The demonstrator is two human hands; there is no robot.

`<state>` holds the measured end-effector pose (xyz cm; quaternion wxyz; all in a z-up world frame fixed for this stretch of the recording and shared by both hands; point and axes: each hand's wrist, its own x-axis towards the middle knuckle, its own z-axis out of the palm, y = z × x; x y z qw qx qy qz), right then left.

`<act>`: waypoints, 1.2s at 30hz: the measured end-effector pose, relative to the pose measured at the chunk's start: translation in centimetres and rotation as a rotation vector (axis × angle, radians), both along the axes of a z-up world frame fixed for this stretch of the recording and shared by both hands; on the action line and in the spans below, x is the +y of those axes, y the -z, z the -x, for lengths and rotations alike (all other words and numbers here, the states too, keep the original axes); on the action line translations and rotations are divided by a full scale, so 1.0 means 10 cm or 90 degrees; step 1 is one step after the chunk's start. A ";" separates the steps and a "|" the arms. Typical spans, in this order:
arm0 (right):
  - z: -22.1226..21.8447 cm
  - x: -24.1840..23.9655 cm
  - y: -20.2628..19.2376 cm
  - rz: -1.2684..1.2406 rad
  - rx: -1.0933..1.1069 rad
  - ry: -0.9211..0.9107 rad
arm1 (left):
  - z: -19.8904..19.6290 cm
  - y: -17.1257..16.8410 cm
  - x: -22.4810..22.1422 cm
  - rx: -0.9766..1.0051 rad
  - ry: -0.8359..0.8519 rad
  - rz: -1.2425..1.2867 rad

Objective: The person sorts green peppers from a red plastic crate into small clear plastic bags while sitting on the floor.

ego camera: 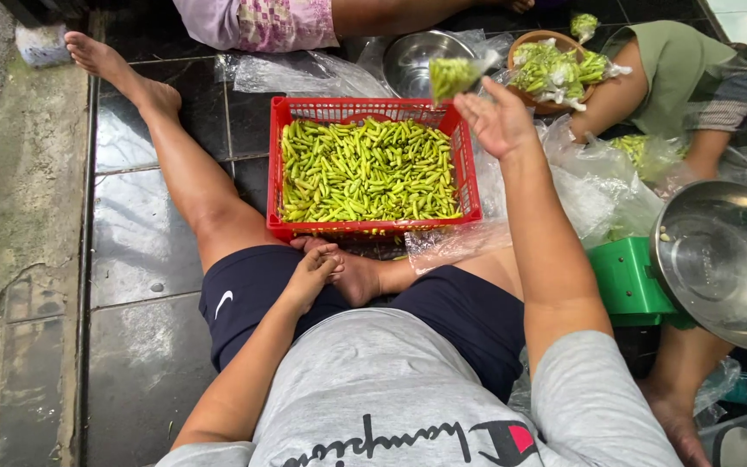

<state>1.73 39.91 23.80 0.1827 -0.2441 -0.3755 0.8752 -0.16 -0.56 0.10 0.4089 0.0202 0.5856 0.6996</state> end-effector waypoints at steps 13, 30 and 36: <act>-1.53 0.19 1.22 -0.896 -0.814 -0.516 | -0.02 0.04 0.02 0.020 0.001 0.016; -1.12 -1.10 0.92 0.007 0.109 -0.183 | -0.39 -1.14 0.30 0.208 0.253 -0.065; -0.91 -1.37 1.00 0.077 0.148 -0.244 | -0.69 -1.62 0.55 0.021 0.108 -0.250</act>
